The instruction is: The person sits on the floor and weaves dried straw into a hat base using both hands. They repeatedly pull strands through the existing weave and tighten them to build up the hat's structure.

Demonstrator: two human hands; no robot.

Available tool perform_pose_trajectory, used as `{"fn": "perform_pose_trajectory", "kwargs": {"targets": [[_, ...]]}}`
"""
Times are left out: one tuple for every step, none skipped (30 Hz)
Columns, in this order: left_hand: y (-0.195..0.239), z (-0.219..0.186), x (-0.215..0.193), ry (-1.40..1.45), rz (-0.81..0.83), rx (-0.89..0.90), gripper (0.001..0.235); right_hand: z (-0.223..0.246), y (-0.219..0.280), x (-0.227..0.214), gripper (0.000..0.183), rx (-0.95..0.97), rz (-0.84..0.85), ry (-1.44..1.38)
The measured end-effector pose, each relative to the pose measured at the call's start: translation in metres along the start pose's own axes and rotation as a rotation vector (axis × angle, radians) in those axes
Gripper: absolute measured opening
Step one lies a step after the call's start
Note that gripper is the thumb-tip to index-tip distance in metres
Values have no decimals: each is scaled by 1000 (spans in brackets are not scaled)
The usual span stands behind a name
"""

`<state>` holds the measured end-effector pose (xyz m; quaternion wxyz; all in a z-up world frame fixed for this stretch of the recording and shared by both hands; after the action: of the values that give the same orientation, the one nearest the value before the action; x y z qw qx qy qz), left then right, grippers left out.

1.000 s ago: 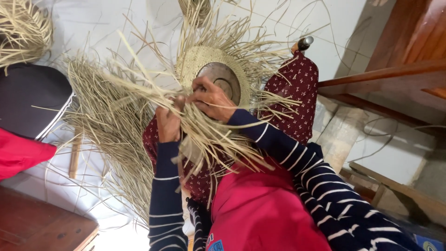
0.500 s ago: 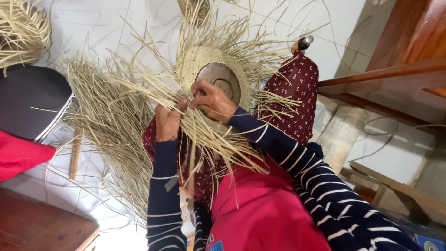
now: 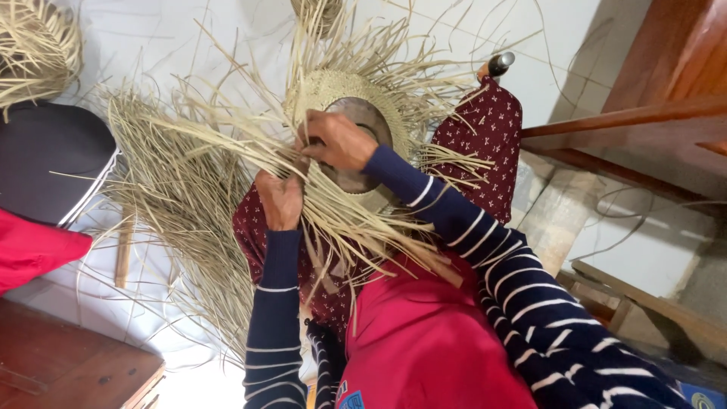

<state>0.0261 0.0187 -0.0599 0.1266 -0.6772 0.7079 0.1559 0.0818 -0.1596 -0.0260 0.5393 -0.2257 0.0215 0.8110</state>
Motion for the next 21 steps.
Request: {"fn": "perform_pose_trajectory", "kwargs": {"targets": [[2,5,0,34,-54,-89,13,-3,9,4,23,-87,-50,8],[2,9,-2,68,-118,-175,13,-5,16,7,28,-181,-94,17],[1,-4,-3,68,-125,-174,13,-9,26,10,28,-186,-90,15],[0,-16,-5,92,-108,-185,13,-13,36,14,24,-289,-136,130],[-1,-28,-6,115,-91,-195,17,-17,47,17,27,-391,-184,244],[-1,-43,-6,114,-87,-197,17,-13,49,19,27,-386,-186,244],[-2,-58,-6,150,-52,-217,27,-9,52,21,27,-427,-221,312],[-2,-73,-6,185,-18,-236,39,-5,54,22,28,-470,-255,379],[-1,-77,-6,183,-15,-237,39,-3,56,21,28,-467,-258,378],[-1,-79,-8,108,-8,-342,46,0,55,21,25,-487,-258,400],[0,-82,-10,32,-1,-447,55,3,55,20,23,-508,-259,422],[-2,-88,-6,32,-1,-445,55,-1,52,19,23,-510,-260,424],[-5,-95,-2,55,-15,-316,39,-5,49,18,23,-469,-278,424],[-7,-102,1,78,-28,-189,24,-9,46,18,22,-427,-295,423],[-7,-108,3,76,-27,-188,24,-10,34,16,22,-428,-297,422],[-7,-114,5,83,-86,-144,16,-10,23,16,17,-424,-318,505],[-7,-120,7,89,-144,-100,8,-11,12,15,14,-420,-339,588],[-5,-96,9,87,-145,-101,8,-11,0,15,14,-419,-339,586],[-3,-72,11,-5,-180,-116,11,-11,-11,17,17,-456,-313,614],[-2,-48,12,-97,-219,-129,14,-11,-24,17,20,-495,-286,644],[-2,-42,15,-98,-222,-129,14,-20,-28,21,20,-498,-285,642]]}}
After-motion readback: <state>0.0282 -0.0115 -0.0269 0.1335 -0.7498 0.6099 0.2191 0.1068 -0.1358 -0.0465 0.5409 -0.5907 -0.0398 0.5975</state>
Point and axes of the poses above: each hand's wrist, its own y-axis away from the middle knuckle, its own x-axis out of the palm, z = x × y, the point moved 1 cm from there along -y, towards the middle knuckle, and after that the axes turned 1 degree about x, right-handed, at the moved point
